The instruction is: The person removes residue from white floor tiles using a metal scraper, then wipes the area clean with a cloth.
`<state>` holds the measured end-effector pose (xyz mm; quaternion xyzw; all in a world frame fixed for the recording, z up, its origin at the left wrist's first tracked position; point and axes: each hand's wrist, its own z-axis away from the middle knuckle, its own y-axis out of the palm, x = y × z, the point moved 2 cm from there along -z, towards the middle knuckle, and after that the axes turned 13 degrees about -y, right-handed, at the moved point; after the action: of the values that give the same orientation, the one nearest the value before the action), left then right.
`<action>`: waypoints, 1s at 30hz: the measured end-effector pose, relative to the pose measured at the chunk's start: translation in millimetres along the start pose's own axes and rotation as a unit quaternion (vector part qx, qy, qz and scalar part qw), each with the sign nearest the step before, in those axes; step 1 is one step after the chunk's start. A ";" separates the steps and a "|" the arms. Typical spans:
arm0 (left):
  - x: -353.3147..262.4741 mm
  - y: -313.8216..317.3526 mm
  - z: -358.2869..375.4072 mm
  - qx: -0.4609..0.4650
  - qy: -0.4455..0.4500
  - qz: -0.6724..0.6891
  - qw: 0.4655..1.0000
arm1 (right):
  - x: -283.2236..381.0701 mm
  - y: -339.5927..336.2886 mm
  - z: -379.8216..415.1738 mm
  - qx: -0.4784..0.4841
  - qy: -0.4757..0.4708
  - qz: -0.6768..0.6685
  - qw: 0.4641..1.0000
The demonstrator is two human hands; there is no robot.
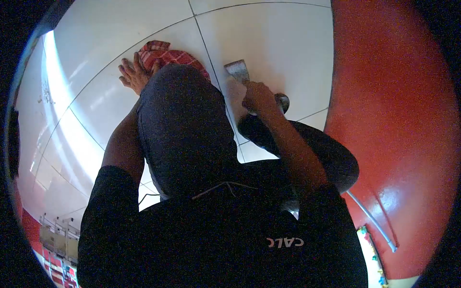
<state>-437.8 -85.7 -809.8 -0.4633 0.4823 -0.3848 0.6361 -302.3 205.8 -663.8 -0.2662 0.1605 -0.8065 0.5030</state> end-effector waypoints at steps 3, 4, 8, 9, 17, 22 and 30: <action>2.0 -1.3 2.7 -0.002 0.015 0.011 1.000 | 3.4 -8.9 -33.8 -0.044 -0.035 0.044 0.997; 2.2 -2.3 6.0 0.007 0.014 0.012 1.000 | 12.6 -23.5 -52.3 -0.085 -0.052 0.042 0.994; 0.8 -0.2 1.9 -0.016 0.009 0.017 1.000 | 40.3 -67.7 -112.3 -0.165 -0.104 0.061 0.979; 3.3 -0.9 5.5 -0.014 0.011 0.020 1.000 | 40.1 -59.5 -111.2 -0.138 -0.101 0.067 0.983; 5.5 7.4 1.0 -0.041 0.021 0.009 0.999 | -11.3 61.1 41.9 0.009 -0.007 0.023 1.000; 16.8 29.2 -2.7 -0.074 0.014 -0.003 0.997 | -39.3 79.7 89.0 -0.010 0.086 -0.015 0.996; 4.9 18.1 3.9 -0.053 -0.009 0.009 0.999 | -42.0 134.5 58.0 -0.296 0.026 -0.143 0.944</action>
<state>-432.0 -84.5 -828.1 -0.4954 0.5003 -0.3490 0.6184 -155.6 184.5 -699.1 -0.4019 0.3657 -0.7926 0.2767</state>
